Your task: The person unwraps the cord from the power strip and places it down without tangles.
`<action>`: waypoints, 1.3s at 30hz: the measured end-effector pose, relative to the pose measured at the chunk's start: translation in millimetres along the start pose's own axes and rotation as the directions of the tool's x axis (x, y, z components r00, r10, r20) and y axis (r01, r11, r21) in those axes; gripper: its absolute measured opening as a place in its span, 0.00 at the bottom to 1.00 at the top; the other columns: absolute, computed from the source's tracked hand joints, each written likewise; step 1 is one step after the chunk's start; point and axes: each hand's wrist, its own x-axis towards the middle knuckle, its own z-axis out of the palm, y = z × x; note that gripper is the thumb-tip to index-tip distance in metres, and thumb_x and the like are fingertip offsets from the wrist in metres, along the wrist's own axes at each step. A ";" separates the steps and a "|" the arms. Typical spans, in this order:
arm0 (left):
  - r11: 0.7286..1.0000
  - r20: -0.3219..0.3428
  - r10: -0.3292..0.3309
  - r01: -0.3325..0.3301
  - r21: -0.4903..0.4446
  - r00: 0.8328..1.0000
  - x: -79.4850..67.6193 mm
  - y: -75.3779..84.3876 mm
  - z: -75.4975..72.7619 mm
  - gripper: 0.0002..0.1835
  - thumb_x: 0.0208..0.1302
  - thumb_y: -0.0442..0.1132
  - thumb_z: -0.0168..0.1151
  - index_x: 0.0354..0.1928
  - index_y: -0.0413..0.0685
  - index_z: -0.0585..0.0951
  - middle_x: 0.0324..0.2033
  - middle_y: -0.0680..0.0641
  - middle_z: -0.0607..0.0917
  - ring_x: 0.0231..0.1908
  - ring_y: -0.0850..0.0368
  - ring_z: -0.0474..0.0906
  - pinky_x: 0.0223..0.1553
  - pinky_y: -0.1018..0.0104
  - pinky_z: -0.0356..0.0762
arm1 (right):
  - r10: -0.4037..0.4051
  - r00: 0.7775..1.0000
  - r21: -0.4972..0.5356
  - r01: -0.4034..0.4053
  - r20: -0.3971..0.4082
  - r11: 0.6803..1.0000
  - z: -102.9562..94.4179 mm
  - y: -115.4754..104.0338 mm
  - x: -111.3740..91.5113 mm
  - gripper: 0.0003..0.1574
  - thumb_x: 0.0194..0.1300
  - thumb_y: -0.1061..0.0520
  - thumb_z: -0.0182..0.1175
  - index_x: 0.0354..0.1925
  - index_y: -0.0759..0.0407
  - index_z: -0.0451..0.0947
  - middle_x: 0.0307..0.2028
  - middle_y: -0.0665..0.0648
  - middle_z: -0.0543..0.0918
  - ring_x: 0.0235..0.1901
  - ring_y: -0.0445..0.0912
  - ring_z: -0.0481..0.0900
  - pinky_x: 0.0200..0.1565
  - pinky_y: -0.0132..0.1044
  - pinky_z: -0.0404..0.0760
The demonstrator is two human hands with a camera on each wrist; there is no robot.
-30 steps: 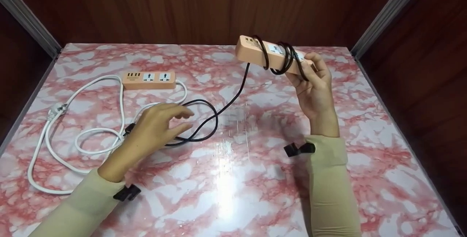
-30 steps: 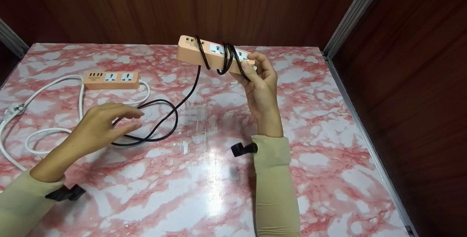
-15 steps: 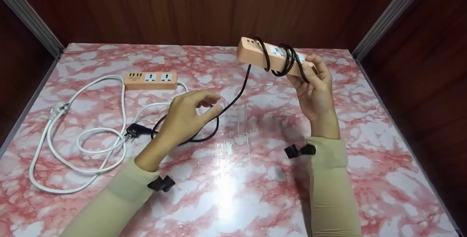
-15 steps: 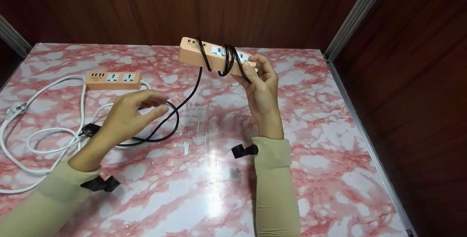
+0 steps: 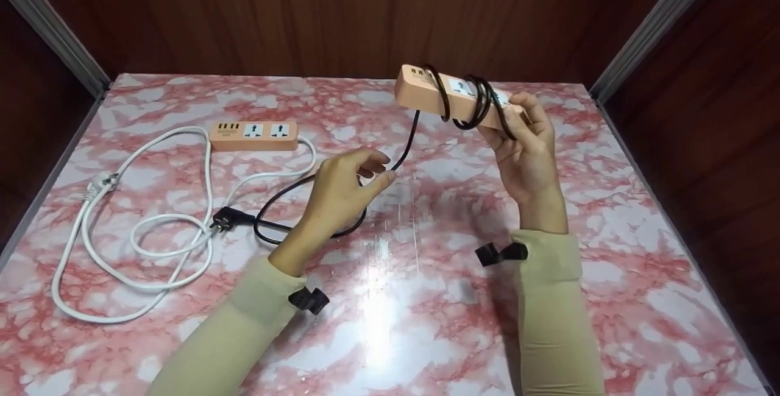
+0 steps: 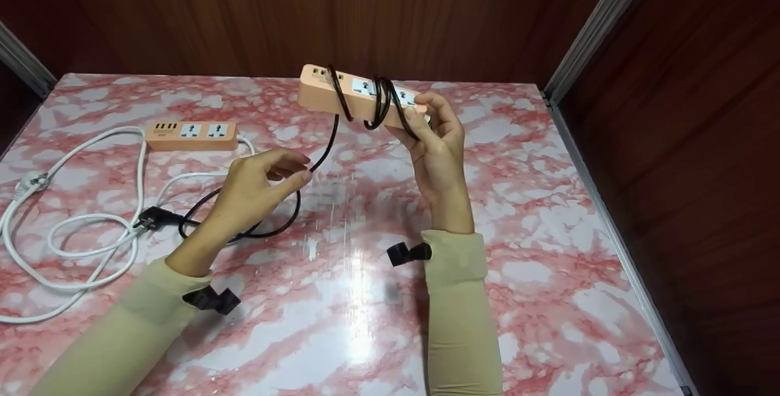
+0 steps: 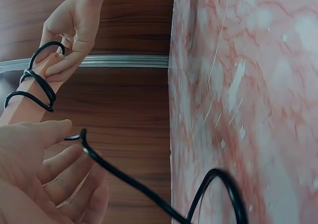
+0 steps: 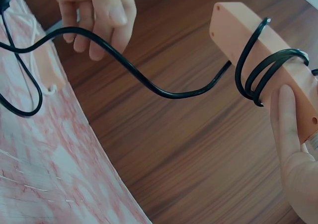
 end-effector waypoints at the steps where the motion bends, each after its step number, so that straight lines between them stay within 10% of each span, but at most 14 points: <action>1: 1.000 0.002 -0.006 0.007 -0.007 1.000 0.6 0.2 2.1 0.15 0.71 0.48 0.72 0.52 0.49 0.89 0.42 0.50 0.93 0.43 0.54 0.89 0.51 0.56 0.84 | 0.000 1.000 -0.001 0.000 0.001 1.000 0.0 0.0 0.1 0.15 0.68 0.66 0.72 0.48 0.63 0.77 0.47 0.63 0.79 0.42 0.51 0.87 0.49 0.39 0.89; 39: 0.994 -0.090 -0.052 0.044 -0.096 0.995 6.8 -11.3 -0.9 0.07 0.71 0.43 0.72 0.44 0.51 0.94 0.33 0.53 0.92 0.33 0.59 0.86 0.42 0.58 0.83 | 0.005 0.997 0.003 -0.005 0.076 1.000 -1.7 -1.8 -1.1 0.13 0.70 0.64 0.70 0.48 0.64 0.76 0.49 0.65 0.79 0.42 0.52 0.88 0.49 0.40 0.89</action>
